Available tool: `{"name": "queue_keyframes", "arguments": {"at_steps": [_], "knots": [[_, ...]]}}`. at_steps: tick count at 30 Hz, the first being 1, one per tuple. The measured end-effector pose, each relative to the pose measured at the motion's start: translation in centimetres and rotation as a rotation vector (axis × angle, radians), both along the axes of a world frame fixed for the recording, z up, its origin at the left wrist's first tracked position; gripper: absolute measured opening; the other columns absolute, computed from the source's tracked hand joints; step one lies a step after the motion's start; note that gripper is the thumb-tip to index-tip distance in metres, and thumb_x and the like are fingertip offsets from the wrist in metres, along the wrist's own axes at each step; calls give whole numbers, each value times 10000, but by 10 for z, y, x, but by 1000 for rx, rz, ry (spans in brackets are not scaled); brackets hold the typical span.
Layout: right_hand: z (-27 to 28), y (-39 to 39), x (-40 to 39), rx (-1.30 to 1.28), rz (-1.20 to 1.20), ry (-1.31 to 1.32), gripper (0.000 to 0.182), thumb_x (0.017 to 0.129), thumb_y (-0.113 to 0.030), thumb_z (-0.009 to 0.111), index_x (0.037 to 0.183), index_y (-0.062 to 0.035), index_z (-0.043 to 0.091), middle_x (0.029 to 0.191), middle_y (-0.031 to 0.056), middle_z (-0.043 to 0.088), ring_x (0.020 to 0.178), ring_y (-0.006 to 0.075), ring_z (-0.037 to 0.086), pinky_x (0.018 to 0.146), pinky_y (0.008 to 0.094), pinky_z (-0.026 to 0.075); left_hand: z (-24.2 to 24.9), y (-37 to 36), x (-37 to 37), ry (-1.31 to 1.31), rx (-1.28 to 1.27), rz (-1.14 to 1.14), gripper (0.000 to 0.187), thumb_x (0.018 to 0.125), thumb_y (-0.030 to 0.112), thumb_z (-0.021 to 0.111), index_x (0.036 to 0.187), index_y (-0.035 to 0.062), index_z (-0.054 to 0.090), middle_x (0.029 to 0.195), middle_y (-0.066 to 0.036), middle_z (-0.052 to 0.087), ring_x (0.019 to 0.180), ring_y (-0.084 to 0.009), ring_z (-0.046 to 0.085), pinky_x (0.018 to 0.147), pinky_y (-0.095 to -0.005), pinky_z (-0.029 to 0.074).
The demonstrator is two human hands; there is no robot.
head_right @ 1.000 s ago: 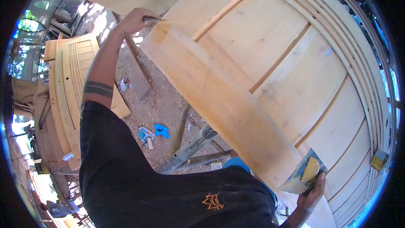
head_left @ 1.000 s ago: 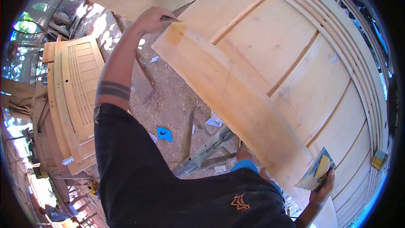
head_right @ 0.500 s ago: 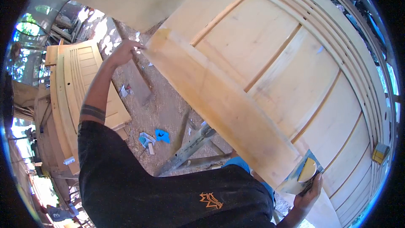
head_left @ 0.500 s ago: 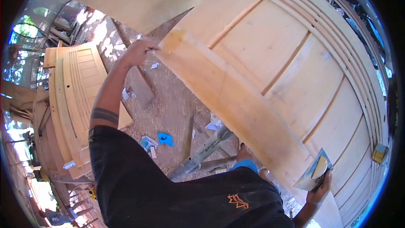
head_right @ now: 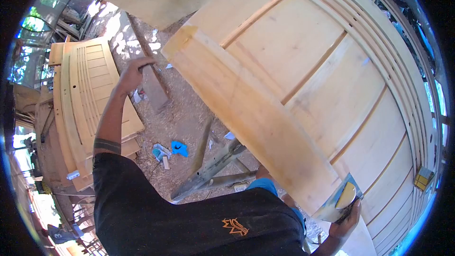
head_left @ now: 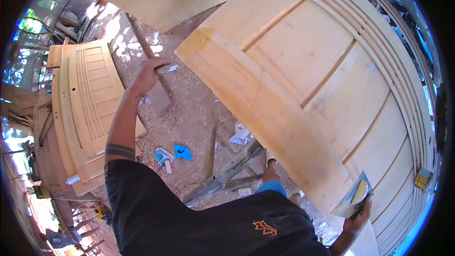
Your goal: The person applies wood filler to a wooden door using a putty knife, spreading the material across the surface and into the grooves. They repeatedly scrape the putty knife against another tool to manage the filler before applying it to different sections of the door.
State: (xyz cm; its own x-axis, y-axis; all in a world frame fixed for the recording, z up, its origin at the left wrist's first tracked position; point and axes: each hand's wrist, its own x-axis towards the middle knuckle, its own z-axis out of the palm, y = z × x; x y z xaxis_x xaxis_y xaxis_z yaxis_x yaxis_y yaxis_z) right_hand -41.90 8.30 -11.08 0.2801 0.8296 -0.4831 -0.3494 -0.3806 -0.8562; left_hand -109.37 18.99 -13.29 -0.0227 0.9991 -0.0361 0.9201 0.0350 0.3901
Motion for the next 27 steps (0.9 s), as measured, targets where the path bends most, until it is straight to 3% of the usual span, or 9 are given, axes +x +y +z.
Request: {"name": "queue_keyframes", "arguments": {"at_steps": [3, 4, 11, 13, 16, 18, 20, 22, 27], "knots": [[2, -1, 1, 10, 65, -24, 361, 950, -279, 382, 1159, -4, 485, 1086, 87, 562, 1013, 174, 539, 869, 317, 427, 28, 34, 19, -12, 112, 89, 537, 639, -171, 396, 1082, 48, 605, 1037, -143, 629, 1000, -210, 585, 884, -282, 412], [0, -1, 1, 26, 71, -31, 360, 950, -280, 383, 1159, -5, 486, 1085, 86, 562, 1013, 173, 539, 868, 316, 427, 27, 48, 16, -43, 16, 109, 551, 633, -172, 384, 1086, 50, 605, 1036, -147, 628, 983, -211, 589, 871, -279, 415], [3, -7, -2, 30, 72, -15, 354, 952, -277, 379, 1152, -6, 487, 1073, 84, 562, 997, 167, 541, 852, 304, 427, 29, 110, 20, 111, -153, -82, 487, 662, -54, 435, 1070, 129, 627, 982, -149, 637, 859, -291, 617, 763, -341, 466], [4, -10, 2, 46, 66, -55, 353, 951, -276, 380, 1151, -5, 488, 1069, 84, 562, 994, 165, 540, 854, 303, 425, 39, 111, 39, 145, -215, 11, 469, 667, -50, 448, 1064, 120, 629, 969, -156, 638, 869, -294, 614, 772, -347, 461], [1, -13, 4, 85, 133, -293, 354, 949, -277, 384, 1150, -5, 487, 1063, 83, 560, 992, 162, 540, 851, 302, 427, 33, 96, 51, 128, -121, 95, 441, 690, -37, 476, 1090, 96, 605, 988, -168, 627, 904, -300, 602, 806, -355, 452], [2, -11, 5, 82, 127, -272, 352, 947, -276, 385, 1146, -5, 490, 1056, 82, 559, 991, 160, 540, 844, 301, 431, 25, 72, 64, 100, 71, 137, 446, 708, -28, 493, 1132, 85, 568, 1037, -173, 602, 956, -307, 577, 841, -359, 439], [3, -4, -2, 45, 30, -8, 348, 946, -274, 384, 1137, -4, 494, 1045, 80, 560, 990, 157, 539, 836, 301, 436, 19, 34, 101, 83, 336, 169, 476, 724, -24, 504, 1188, 84, 519, 1109, -175, 561, 1031, -317, 537, 884, -363, 420], [3, 1, -6, 36, 44, -5, 345, 947, -272, 380, 1129, -4, 498, 1033, 79, 564, 991, 159, 540, 833, 301, 438, -1, -1, 117, 279, 259, 243, 538, 730, -33, 502, 1245, 114, 450, 1204, -151, 466, 1125, -330, 453, 944, -402, 374], [5, 17, -16, 1, 165, -21, 344, 949, -276, 369, 1116, -6, 500, 1015, 73, 569, 983, 156, 545, 831, 299, 438, -21, -25, 140, 335, 305, 214, 617, 673, -109, 476, 1252, 94, 420, 1225, -145, 429, 1167, -338, 399, 985, -427, 326]]}}
